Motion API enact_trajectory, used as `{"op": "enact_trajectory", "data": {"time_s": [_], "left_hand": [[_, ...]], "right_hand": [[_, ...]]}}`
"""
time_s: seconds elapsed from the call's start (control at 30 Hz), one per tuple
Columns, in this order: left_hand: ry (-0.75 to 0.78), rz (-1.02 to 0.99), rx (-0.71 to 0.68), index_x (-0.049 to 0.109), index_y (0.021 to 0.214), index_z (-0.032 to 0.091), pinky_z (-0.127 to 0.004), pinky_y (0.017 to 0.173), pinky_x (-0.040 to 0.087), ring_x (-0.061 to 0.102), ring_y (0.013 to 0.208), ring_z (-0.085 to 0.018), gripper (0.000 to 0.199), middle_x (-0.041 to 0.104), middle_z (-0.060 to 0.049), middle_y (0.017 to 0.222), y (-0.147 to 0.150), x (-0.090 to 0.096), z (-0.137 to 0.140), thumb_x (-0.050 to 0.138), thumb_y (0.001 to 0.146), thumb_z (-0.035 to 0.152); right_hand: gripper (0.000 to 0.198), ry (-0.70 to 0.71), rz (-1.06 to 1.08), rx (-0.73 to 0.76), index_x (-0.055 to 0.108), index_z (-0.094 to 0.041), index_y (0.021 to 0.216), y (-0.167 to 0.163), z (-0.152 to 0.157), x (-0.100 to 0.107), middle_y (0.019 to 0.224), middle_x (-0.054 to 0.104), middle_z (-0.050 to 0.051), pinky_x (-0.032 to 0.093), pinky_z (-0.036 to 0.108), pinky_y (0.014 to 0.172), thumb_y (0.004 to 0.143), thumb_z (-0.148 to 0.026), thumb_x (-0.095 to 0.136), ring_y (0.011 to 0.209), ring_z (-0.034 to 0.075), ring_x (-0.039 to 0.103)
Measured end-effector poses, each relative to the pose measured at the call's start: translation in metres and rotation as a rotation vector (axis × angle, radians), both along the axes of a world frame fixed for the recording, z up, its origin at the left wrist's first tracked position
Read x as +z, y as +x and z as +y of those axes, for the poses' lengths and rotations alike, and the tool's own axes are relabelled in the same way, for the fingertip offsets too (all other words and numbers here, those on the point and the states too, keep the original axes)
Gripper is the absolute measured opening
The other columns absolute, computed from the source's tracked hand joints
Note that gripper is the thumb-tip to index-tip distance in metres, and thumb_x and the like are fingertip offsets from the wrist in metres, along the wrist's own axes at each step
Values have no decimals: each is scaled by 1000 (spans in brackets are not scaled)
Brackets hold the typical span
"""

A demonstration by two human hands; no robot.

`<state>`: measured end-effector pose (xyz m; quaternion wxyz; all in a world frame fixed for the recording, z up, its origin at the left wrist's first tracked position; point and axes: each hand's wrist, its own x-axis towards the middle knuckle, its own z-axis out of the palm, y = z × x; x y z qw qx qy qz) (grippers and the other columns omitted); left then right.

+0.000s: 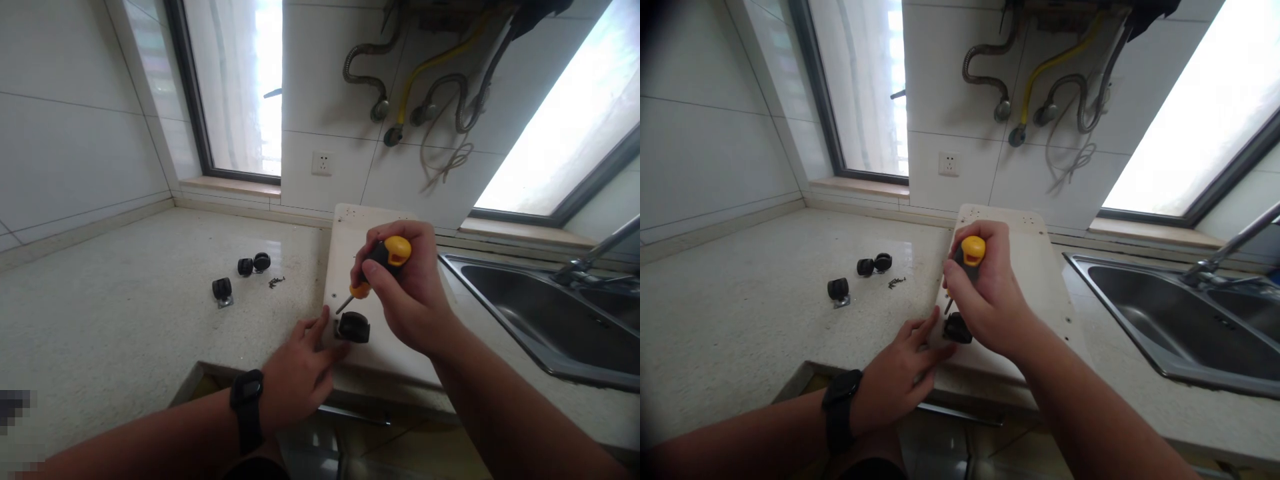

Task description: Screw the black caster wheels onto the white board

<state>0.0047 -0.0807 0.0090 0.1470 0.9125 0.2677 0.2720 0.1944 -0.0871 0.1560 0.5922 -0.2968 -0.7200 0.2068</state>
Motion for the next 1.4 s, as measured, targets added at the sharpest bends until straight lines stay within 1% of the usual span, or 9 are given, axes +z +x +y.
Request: {"op": "enact_trajectory", "data": {"time_s": [0.13, 0.33, 0.5, 0.63, 0.7, 0.83, 1.03, 1.2, 1.4], "left_hand": [[27, -2, -13, 65, 144, 34, -57, 111, 52, 44, 147, -41, 68, 21, -6, 179, 1, 2, 0, 68, 83, 5], [49, 3, -15, 64, 141, 27, -60, 109, 52, 46, 144, -43, 61, 21, -13, 178, 2, 2, -2, 68, 84, 7], [1, -93, 5, 58, 116, 19, -60, 108, 54, 45, 144, -41, 32, 26, -19, 176, 3, -7, -6, 65, 86, 10], [-18, -199, -1, 40, 143, 20, -56, 109, 55, 46, 146, -36, 61, 32, -19, 173, 2, -12, -6, 62, 87, 10], [-7, -163, -3, 35, 152, 22, -58, 111, 54, 46, 145, -38, 74, 29, -18, 175, 2, -14, -6, 63, 85, 10], [22, -87, -17, 32, 158, 27, -63, 109, 52, 45, 144, -42, 85, 19, -17, 178, 3, -14, -6, 64, 81, 8], [44, -36, -18, 28, 162, 30, -65, 105, 53, 43, 146, -47, 94, 16, -19, 178, 4, -15, -7, 64, 78, 7], [50, -36, -19, 27, 163, 32, -65, 107, 51, 42, 147, -47, 97, 14, -19, 178, 5, -17, -6, 64, 77, 6], [48, -37, -35, 25, 163, 34, -66, 108, 50, 41, 147, -47, 99, 10, -18, 179, 5, -16, -5, 64, 77, 6]], "right_hand": [[28, -38, 16, 13, 45, -32, 120, 3, 1, -3, 110, 53, 0, 56, 34, 65, 102, -14, 58, 80, 15, 63], [30, -63, 53, 16, 48, -32, 120, 4, -7, -7, 105, 56, -1, 56, 34, 64, 101, -11, 57, 78, 16, 65], [32, -50, 103, 18, 51, -33, 119, 5, -10, -9, 106, 57, -1, 56, 33, 62, 99, -9, 59, 78, 15, 65], [30, -51, 139, 16, 52, -32, 115, 5, -8, -6, 106, 56, -1, 56, 33, 58, 96, -10, 62, 77, 15, 66], [29, -51, 161, 21, 52, -31, 114, 4, -7, -6, 107, 56, -1, 56, 32, 58, 96, -11, 62, 76, 15, 66], [29, -64, 163, 23, 51, -30, 114, 4, -4, -6, 107, 55, -1, 56, 32, 59, 96, -11, 63, 77, 14, 65], [29, -87, 101, 65, 51, -32, 117, 2, 2, -7, 107, 56, -1, 56, 31, 60, 100, -10, 58, 79, 15, 65], [31, -99, 38, 98, 50, -34, 120, 0, 3, -7, 101, 57, -2, 55, 32, 61, 102, -10, 56, 78, 16, 64], [37, -99, -89, 166, 48, -37, 130, 7, 6, -6, 106, 58, 0, 59, 35, 67, 104, -12, 56, 84, 18, 68]]}}
